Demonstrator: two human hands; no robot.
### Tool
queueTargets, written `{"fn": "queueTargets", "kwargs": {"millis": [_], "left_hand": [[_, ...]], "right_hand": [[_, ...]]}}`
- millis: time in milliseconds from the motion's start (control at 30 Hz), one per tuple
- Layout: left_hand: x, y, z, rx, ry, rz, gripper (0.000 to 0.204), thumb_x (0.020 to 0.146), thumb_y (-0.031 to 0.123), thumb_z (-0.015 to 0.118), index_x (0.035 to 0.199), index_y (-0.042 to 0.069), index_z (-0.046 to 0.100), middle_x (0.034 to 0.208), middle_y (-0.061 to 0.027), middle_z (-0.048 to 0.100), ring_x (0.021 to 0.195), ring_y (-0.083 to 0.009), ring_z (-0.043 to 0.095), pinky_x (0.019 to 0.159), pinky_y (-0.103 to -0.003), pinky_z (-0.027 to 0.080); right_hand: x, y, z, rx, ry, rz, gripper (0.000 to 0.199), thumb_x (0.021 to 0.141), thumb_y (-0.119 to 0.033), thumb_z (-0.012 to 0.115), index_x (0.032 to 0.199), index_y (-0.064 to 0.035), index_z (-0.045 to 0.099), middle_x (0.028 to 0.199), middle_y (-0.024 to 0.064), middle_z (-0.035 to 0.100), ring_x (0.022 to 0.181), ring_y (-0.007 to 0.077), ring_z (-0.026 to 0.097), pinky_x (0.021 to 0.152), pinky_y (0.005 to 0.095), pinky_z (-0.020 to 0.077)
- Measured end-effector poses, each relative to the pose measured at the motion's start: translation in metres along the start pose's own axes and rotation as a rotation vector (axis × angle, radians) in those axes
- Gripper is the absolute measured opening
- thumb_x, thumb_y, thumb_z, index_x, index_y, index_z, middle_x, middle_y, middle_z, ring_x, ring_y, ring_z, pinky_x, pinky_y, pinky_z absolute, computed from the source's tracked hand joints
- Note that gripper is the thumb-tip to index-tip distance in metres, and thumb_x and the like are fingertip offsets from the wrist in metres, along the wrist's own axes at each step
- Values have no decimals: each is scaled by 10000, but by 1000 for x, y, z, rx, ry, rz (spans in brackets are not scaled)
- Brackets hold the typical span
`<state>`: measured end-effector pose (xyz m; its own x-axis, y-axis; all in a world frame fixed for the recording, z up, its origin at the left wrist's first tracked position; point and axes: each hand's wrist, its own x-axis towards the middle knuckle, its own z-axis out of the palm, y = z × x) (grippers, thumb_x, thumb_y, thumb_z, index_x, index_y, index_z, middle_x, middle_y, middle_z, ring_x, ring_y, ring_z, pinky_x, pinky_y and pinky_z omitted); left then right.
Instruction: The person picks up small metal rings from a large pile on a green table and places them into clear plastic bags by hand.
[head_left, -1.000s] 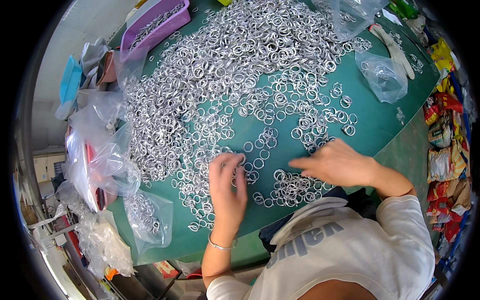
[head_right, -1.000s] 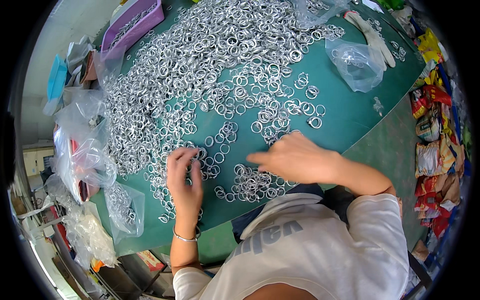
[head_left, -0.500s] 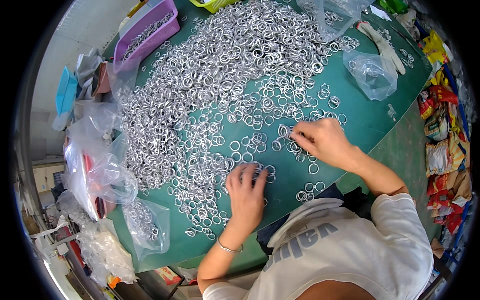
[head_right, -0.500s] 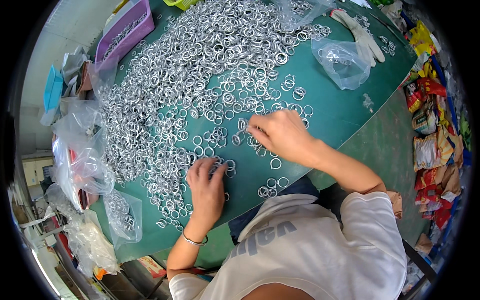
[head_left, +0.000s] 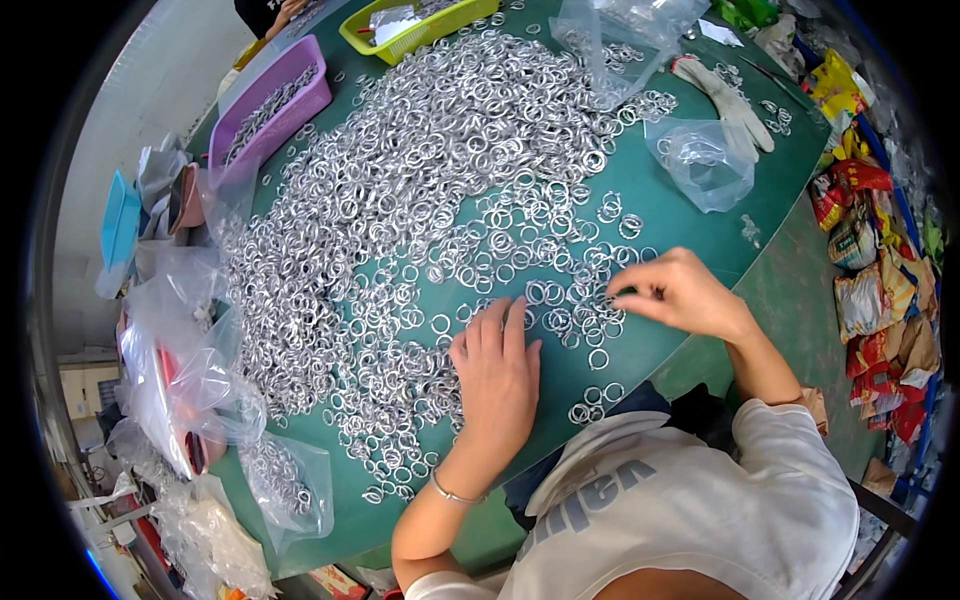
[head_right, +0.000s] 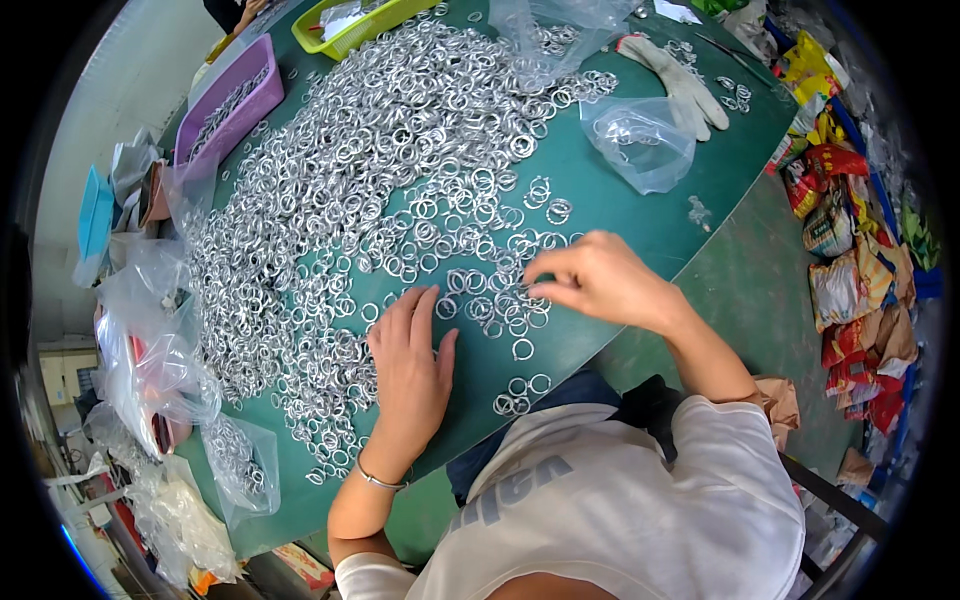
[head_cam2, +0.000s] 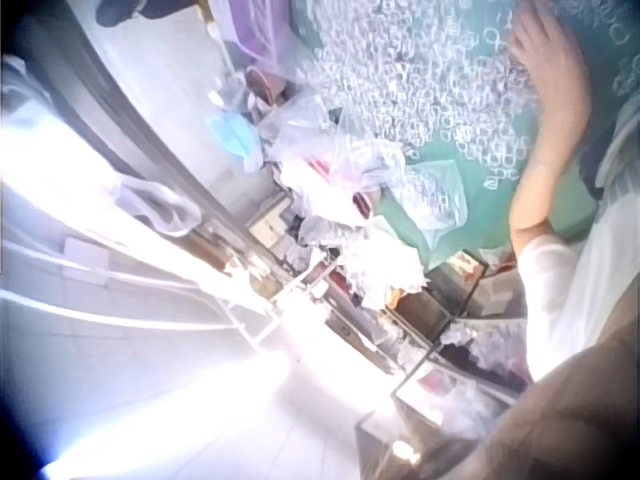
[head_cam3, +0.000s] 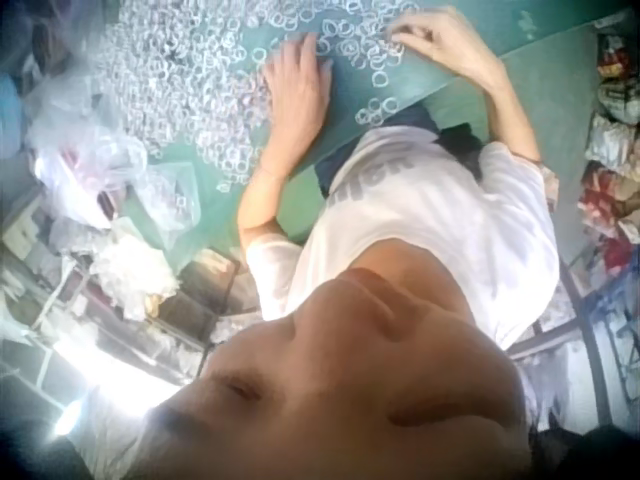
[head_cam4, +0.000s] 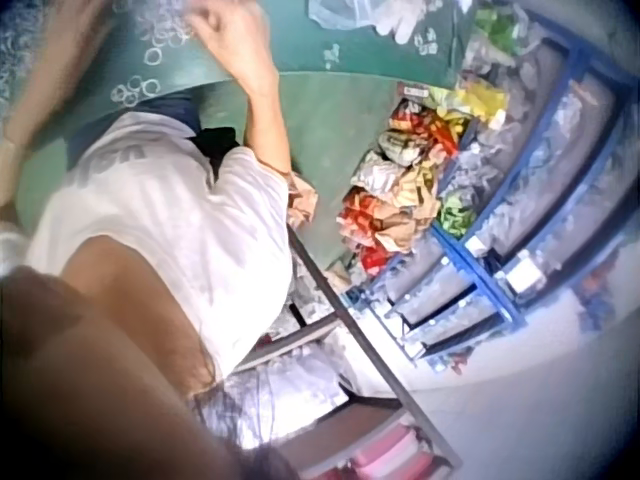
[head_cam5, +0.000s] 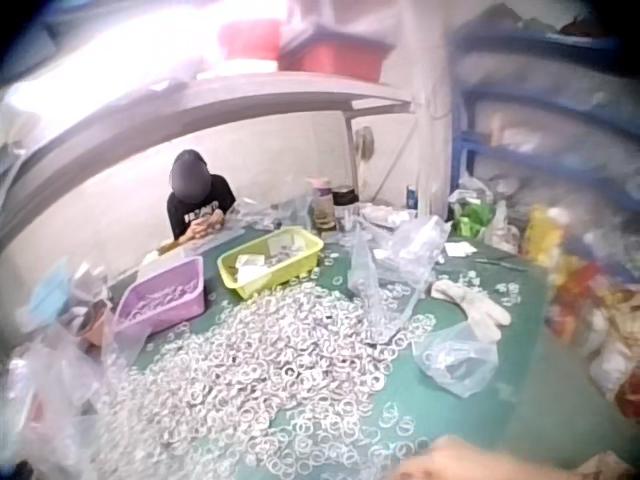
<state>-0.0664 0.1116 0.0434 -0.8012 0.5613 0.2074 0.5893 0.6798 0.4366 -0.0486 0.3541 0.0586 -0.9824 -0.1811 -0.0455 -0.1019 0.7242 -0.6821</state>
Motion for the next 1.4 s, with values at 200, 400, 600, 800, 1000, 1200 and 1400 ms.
{"fn": "queueTargets", "kwargs": {"millis": [200, 400, 600, 800, 1000, 1200, 1400], "left_hand": [[12, -14, 24, 4, 20, 54, 378, 740, 39, 659, 1098, 8, 541, 1019, -125, 527, 925, -276, 507, 814, -394, 353], [12, -16, 21, -44, 19, 28, 308, 743, -32, 597, 1045, 16, 564, 993, -125, 539, 896, -276, 522, 775, -361, 376], [6, -20, 19, -88, -31, 11, 346, 740, -26, 580, 1083, 4, 552, 1037, -129, 522, 916, -280, 510, 817, -381, 352], [10, -12, 12, -17, -28, -29, 281, 747, 1, 628, 1022, 25, 580, 1029, -105, 523, 939, -260, 498, 833, -399, 339], [5, -23, 20, 32, 23, 37, 204, 772, 3, 603, 974, 25, 588, 972, -100, 551, 900, -259, 520, 883, -441, 319], [9, -20, 1, -358, 156, -205, 151, 843, -14, 524, 973, 15, 595, 839, -94, 567, 764, -172, 557, 759, -302, 412], [-11, 2, -4, -1483, -350, -686, 138, 905, 36, 493, 996, 6, 592, 790, -12, 495, 694, -85, 465, 608, -216, 396]], "right_hand": [[12, 37, -2, -224, 396, 142, 162, 774, -175, 679, 878, -55, 647, 535, 82, 555, 457, 196, 523, 455, 316, 377], [14, 41, 2, 136, 340, 215, 98, 817, -93, 639, 829, 2, 622, 541, 6, 495, 485, 50, 382, 457, 239, 314], [9, 33, -3, 107, 323, 201, 170, 786, -166, 667, 848, -24, 597, 558, 73, 539, 496, 189, 504, 491, 334, 370], [3, 35, 6, -203, 304, 130, 215, 773, -202, 681, 845, -48, 549, 553, 85, 505, 500, 266, 466, 486, 387, 335], [6, 43, 10, -342, 297, -27, 184, 819, -191, 637, 815, -33, 543, 575, 74, 500, 512, 213, 481, 498, 350, 358], [4, 42, -7, 973, 508, 140, 165, 876, -152, 556, 755, -42, 538, 682, -11, 495, 600, 87, 439, 482, 243, 346], [1, 59, -13, 1499, 274, 207, 132, 874, -114, 538, 780, -70, 456, 610, 2, 439, 498, 62, 358, 426, 193, 261]]}}
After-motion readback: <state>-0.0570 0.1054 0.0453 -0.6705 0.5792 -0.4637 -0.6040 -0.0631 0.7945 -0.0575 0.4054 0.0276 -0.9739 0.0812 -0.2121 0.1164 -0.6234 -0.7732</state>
